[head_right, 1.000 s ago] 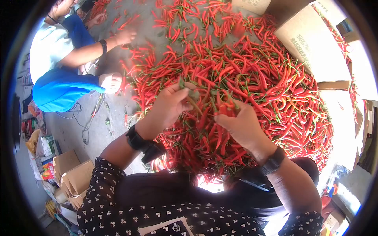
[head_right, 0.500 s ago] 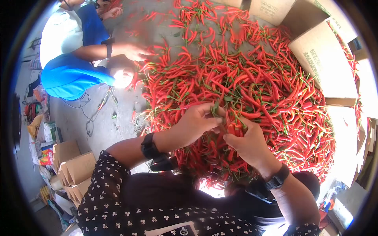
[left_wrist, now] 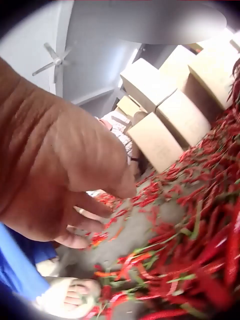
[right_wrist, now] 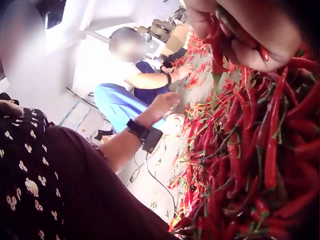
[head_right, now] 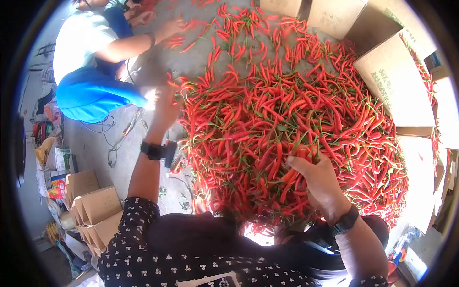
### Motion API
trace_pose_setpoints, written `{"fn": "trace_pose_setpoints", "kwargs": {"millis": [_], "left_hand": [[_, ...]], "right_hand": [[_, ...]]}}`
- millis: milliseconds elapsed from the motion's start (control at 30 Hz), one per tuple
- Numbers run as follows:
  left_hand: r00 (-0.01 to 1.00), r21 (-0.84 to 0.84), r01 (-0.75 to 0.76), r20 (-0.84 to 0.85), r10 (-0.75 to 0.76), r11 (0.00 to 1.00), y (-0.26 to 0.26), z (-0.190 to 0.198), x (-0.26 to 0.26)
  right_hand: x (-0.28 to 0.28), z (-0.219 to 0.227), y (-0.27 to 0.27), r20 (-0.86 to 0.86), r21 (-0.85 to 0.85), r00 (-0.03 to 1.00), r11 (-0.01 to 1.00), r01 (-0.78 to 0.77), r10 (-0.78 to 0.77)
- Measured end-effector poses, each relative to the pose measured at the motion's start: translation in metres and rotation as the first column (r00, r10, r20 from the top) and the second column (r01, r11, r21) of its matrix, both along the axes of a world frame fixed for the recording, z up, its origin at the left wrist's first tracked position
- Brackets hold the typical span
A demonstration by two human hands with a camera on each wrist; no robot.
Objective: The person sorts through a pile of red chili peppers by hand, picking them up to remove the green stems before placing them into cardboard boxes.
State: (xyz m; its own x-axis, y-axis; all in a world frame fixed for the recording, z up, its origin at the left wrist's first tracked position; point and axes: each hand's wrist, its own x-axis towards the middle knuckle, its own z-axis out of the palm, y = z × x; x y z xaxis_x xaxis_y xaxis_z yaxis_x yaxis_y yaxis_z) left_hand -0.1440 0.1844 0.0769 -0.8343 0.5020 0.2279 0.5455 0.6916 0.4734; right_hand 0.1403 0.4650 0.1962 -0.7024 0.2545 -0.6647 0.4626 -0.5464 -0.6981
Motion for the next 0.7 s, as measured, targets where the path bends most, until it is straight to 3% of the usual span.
{"fn": "trace_pose_setpoints", "kwargs": {"millis": [33,100,167,200,267,300,367,400,467,500,567,600,667,700], "left_hand": [[0.959,-0.008,0.031,0.281,-0.028,0.999,0.025,0.017,0.022],[0.888,0.001,0.245,0.401,-0.225,0.969,0.053,0.009,0.046],[0.887,-0.015,0.432,0.19,-0.422,0.902,0.065,-0.014,0.061],[0.887,-0.011,0.432,0.187,-0.422,0.902,0.07,-0.015,0.066],[0.865,-0.204,0.473,0.292,-0.408,0.857,0.078,-0.014,0.073],[0.871,-0.21,0.468,0.276,-0.407,0.859,0.078,-0.009,0.076],[0.752,-0.015,0.515,0.488,-0.443,0.857,0.078,0.008,0.083],[0.76,-0.023,0.516,0.473,-0.445,0.857,0.077,0.017,0.087],[0.576,0.078,0.604,0.644,-0.503,0.793,0.079,0.037,0.093],[0.582,0.073,0.606,0.637,-0.505,0.792,0.083,0.048,0.094],[0.343,0.145,0.696,0.793,-0.504,0.703,0.088,0.067,0.093],[0.347,0.142,0.697,0.792,-0.503,0.703,0.088,0.065,0.088],[0.676,0.201,0.475,0.54,-0.501,0.857,0.088,0.047,0.065],[0.787,0.093,0.456,0.421,-0.45,0.885,0.087,0.036,0.045]], "right_hand": [[-0.003,0.002,-0.001,0.027,-0.038,0.998,0.998,0.05,-0.049],[-0.005,-0.003,0.001,0.017,-0.078,0.999,0.996,0.041,-0.04],[-0.006,-0.002,0.002,0.006,-0.113,1.0,0.993,0.03,-0.029],[-0.006,0.0,0.001,-0.006,-0.106,1.0,0.994,0.017,-0.017],[-0.006,0.002,0.002,-0.029,-0.097,1.0,0.995,0.002,-0.005],[-0.005,0.002,0.003,-0.003,-0.114,1.0,0.993,0.022,-0.023],[-0.005,0.003,0.004,-0.001,-0.128,0.999,0.991,0.041,-0.041],[-0.005,0.002,0.004,-0.02,-0.127,0.999,0.991,0.039,-0.042],[-0.005,-0.001,0.006,-0.047,-0.163,0.999,0.987,0.006,-0.014],[-0.006,0.0,0.005,-0.056,-0.157,0.998,0.988,0.01,-0.019],[-0.008,0.0,0.005,-0.07,-0.159,0.998,0.987,-0.003,-0.008],[-0.008,0.0,0.005,-0.07,-0.163,0.998,0.986,-0.014,0.003],[-0.009,0.0,0.006,-0.08,-0.178,0.997,0.984,-0.02,0.006],[-0.008,0.0,0.006,-0.086,-0.193,0.996,0.981,-0.024,0.007]]}}
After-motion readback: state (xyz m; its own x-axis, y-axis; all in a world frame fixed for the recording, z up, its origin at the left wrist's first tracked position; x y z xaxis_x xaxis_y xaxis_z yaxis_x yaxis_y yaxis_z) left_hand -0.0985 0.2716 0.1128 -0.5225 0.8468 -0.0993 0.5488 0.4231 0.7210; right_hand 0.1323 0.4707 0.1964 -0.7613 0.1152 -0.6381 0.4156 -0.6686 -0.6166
